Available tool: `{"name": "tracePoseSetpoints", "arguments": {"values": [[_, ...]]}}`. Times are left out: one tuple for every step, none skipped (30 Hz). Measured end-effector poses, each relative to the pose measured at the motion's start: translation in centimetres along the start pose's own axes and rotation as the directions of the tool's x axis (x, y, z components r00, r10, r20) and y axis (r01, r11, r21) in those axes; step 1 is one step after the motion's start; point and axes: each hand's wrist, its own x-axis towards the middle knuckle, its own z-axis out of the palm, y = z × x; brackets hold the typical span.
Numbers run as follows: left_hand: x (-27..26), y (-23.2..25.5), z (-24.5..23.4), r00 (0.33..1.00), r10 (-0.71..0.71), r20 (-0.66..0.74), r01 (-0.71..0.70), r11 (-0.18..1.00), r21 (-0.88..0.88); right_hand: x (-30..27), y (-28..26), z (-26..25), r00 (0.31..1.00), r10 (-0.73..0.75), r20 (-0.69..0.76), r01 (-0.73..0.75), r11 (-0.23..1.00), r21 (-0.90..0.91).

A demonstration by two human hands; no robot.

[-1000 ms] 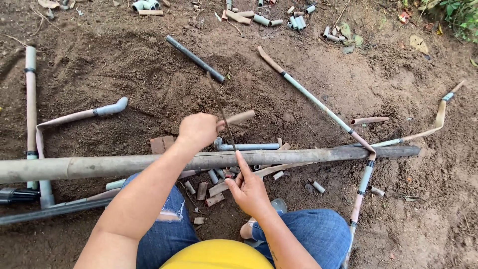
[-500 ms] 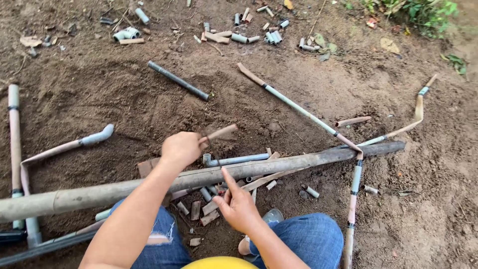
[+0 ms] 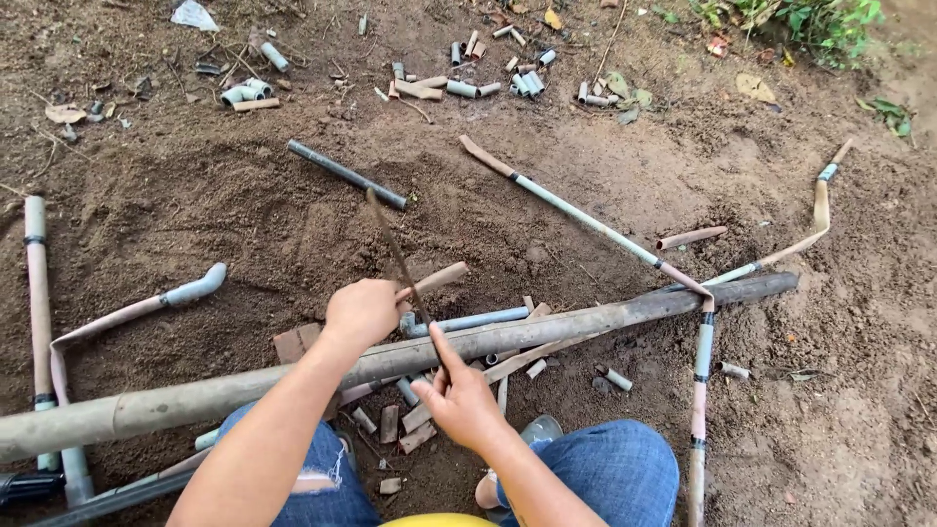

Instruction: Cutting PVC pipes using a manual wire saw while sitting on the ground.

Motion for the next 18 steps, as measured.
{"name": "tracePoseSetpoints", "arguments": {"values": [[-0.3, -0.1, -0.1, 1.0, -0.004, 0.006, 0.004, 1.0, -0.001, -0.5, -0.1, 0.1, 1.0, 0.003, 0.006, -0.003, 1.0, 0.002], [-0.2, -0.1, -0.8, 1.0, -0.028, 0.011, 0.028, 1.0, -0.013, -0.5, -0.3, 0.0, 1.0, 0.012, 0.013, -0.011, 1.0, -0.018], [0.0, -0.2, -1.4, 0.999, -0.052, 0.016, 0.052, 0.998, -0.026, -0.5, -0.6, 0.0, 1.0, 0.02, 0.02, -0.019, 0.999, -0.038], [0.2, -0.8, -1.3, 0.999, -0.05, 0.01, 0.051, 0.998, -0.027, -0.5, -0.5, 0.1, 1.0, 0.016, 0.017, -0.015, 0.999, -0.041], [0.6, -1.4, -1.2, 0.999, -0.054, 0.004, 0.054, 0.999, 0.0, -0.6, -0.4, 0.3, 0.999, 0.02, 0.04, -0.018, 0.999, -0.035], [0.7, -1.9, -0.7, 0.998, -0.058, 0.006, 0.058, 0.998, 0.023, -1.0, -0.2, 0.5, 0.997, 0.032, 0.068, -0.03, 0.999, -0.03], [0.4, -1.1, 0.1, 0.998, -0.056, 0.01, 0.056, 0.998, 0.018, -1.1, 0.4, 0.5, 0.997, 0.036, 0.069, -0.034, 0.999, -0.034], [0.5, -0.7, 0.4, 0.999, -0.043, 0.022, 0.043, 0.999, 0.005, -0.6, 0.8, 0.6, 0.999, 0.015, 0.029, -0.015, 1.0, -0.009], [0.6, -0.2, 0.6, 0.999, -0.03, 0.034, 0.031, 0.999, -0.008, -0.1, 1.2, 0.7, 1.0, -0.006, -0.011, 0.006, 1.0, 0.014], [0.6, -0.2, 0.5, 0.999, -0.03, 0.022, 0.03, 1.0, -0.01, -0.1, 0.9, 0.5, 1.0, -0.016, -0.016, 0.016, 1.0, 0.009], [0.7, -0.3, 0.5, 1.0, -0.019, 0.01, 0.02, 1.0, -0.017, -0.1, 0.6, 0.3, 1.0, 0.004, -0.004, -0.004, 1.0, -0.008], [0.6, -0.4, 0.6, 1.0, -0.007, 0.002, 0.007, 1.0, -0.022, -0.3, 0.4, 0.4, 1.0, 0.029, 0.006, -0.028, 0.999, -0.023], [0.9, -1.0, 0.2, 1.0, -0.005, -0.006, 0.005, 1.0, -0.022, -0.5, 0.3, 0.3, 1.0, 0.022, 0.001, -0.022, 0.999, -0.025], [1.0, -1.5, -0.1, 0.999, -0.049, 0.009, 0.049, 0.999, -0.013, -0.9, 0.3, 0.4, 0.999, 0.037, 0.023, -0.037, 0.999, -0.015], [1.2, -1.9, -0.3, 0.995, -0.092, 0.024, 0.092, 0.996, -0.003, -1.3, 0.3, 0.5, 0.998, 0.052, 0.045, -0.051, 0.999, -0.005], [1.0, -1.3, -0.3, 0.995, -0.091, 0.026, 0.091, 0.996, -0.003, -0.9, -0.3, 0.1, 0.998, 0.054, 0.045, -0.054, 0.999, -0.004], [0.9, -0.8, -0.3, 0.997, -0.07, 0.046, 0.069, 0.997, 0.017, -0.5, -1.0, -0.3, 0.993, 0.097, 0.075, -0.093, 0.995, -0.044], [0.6, -0.2, -0.1, 0.996, -0.05, 0.072, 0.048, 0.998, 0.038, -0.4, -1.6, -0.6, 0.984, 0.143, 0.107, -0.135, 0.987, -0.083]]}}
